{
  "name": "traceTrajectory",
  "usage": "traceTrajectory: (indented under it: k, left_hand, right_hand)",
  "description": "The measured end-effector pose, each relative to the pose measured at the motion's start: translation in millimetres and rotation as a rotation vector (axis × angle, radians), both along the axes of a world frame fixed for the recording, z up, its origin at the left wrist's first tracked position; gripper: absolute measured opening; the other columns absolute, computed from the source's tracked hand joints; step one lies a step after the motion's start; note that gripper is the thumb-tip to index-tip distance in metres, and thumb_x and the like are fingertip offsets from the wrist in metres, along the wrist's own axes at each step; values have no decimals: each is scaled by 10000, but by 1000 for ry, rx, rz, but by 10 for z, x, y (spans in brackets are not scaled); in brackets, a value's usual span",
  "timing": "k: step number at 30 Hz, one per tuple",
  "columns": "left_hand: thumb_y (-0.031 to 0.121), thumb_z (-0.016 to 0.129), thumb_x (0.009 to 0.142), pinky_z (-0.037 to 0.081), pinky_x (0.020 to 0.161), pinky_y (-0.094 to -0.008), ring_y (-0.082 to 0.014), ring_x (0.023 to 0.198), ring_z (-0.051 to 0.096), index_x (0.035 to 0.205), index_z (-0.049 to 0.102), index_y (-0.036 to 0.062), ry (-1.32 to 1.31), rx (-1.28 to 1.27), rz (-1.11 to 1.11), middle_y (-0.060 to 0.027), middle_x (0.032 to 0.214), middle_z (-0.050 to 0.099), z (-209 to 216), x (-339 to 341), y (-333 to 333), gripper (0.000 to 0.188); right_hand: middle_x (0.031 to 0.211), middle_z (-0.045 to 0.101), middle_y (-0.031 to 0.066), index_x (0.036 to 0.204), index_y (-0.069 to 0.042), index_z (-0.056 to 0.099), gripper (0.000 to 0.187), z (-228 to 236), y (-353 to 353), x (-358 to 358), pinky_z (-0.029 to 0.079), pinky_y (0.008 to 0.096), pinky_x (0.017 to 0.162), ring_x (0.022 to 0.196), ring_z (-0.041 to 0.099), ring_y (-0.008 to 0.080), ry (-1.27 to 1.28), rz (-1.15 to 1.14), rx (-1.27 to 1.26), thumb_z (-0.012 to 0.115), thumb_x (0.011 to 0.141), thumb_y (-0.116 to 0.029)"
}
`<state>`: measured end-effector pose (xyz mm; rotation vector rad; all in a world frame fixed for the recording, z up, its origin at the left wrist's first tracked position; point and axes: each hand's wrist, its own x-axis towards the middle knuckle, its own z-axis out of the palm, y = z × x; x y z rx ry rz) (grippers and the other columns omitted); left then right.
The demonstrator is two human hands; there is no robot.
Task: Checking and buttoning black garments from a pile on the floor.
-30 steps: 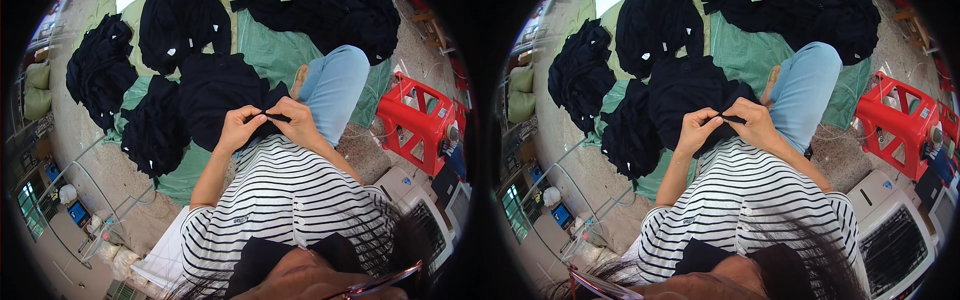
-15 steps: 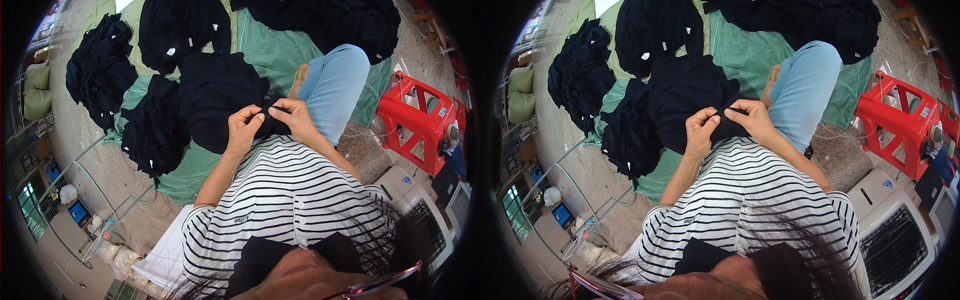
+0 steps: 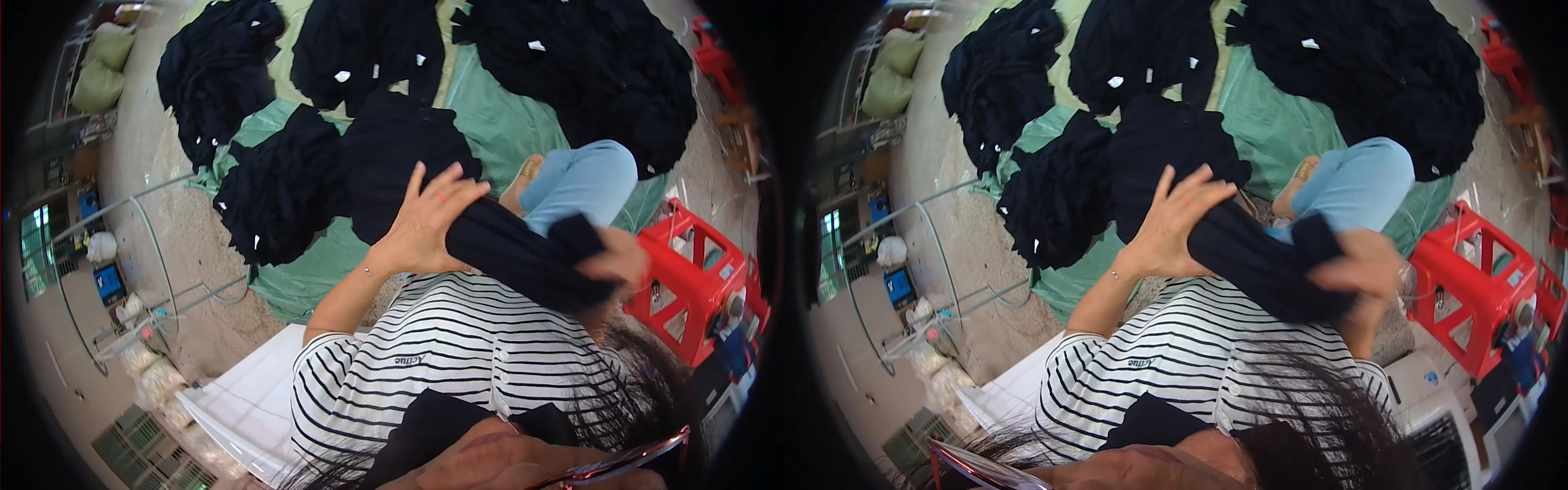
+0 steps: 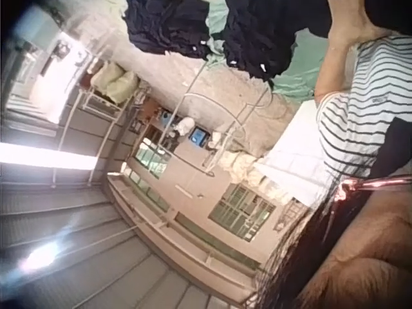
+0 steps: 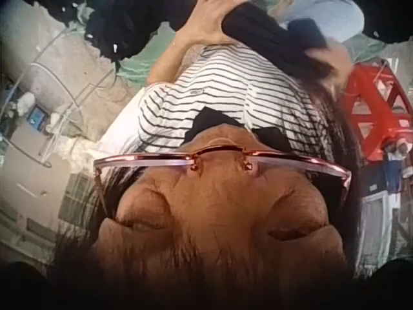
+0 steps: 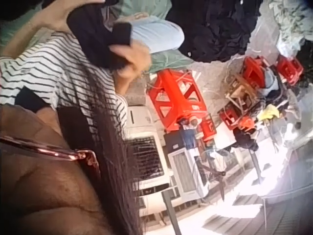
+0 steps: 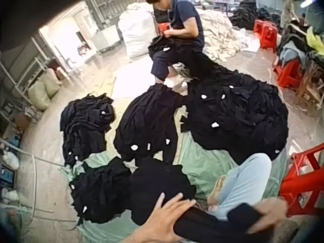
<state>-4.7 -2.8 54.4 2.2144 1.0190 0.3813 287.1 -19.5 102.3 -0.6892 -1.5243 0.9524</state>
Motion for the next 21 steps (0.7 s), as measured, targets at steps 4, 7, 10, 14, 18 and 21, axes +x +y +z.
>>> traceTrajectory:
  k: [4, 7, 10, 14, 18, 21]
  left_hand:
    - [275, 812, 660, 472, 890, -488, -324, 956, 638, 1155, 620, 74, 262, -361, -232, -162, 890, 660, 48, -126, -118, 568]
    - [219, 788, 718, 512, 688, -430, -409, 811, 634, 1132, 626, 38, 51, -577, -260, -223, 874, 651, 26, -297, -127, 480]
    - [229, 787, 717, 531, 817, -427, -356, 907, 661, 1052, 697, 55, 48, -237, 125, -194, 952, 681, 326, -888, 434, 388]
    - [63, 742, 711, 505, 736, -418, -300, 841, 621, 931, 654, 5, 287, 776, 873, -147, 940, 637, 1480, -2394, 2035, 244]
    - [162, 870, 644, 418, 985, -408, -306, 1164, 437, 1297, 282, -91, -301, 1419, 1323, -242, 1244, 388, 2272, -3376, 2961, 914]
    - [121, 855, 687, 505, 758, -331, -200, 819, 580, 1149, 483, -67, -467, 874, 1094, -95, 913, 587, 1883, -3012, 2823, 622]
  right_hand:
    - [919, 664, 118, 1090, -5, 627, 336, 518, 17, 349, 487, 342, 761, 804, 638, 242, 183, -356, 77, 635, 754, -4]
    - [1038, 663, 111, 1219, 3, 589, 446, 422, 136, 361, 490, 314, 867, 925, 635, 201, 191, -475, -135, 625, 775, 20]
    - [1175, 632, 96, 1418, -32, 470, 612, 54, 419, 412, 480, 296, 939, 1019, 615, 158, -321, -431, -485, 635, 831, 21]
    - [1107, 621, 73, 1451, -108, 448, 599, -628, 514, 184, 488, 254, 831, 892, 581, 103, -465, -307, -629, 632, 889, -11]
    - [1052, 652, 123, 1355, -94, 542, 533, -1075, 370, -178, 519, 298, 784, 821, 635, 193, -560, -210, -494, 664, 842, -21]
    - [977, 652, 124, 1294, -93, 583, 468, -1320, 245, -386, 523, 335, 747, 800, 643, 238, -595, -16, -553, 674, 837, -60]
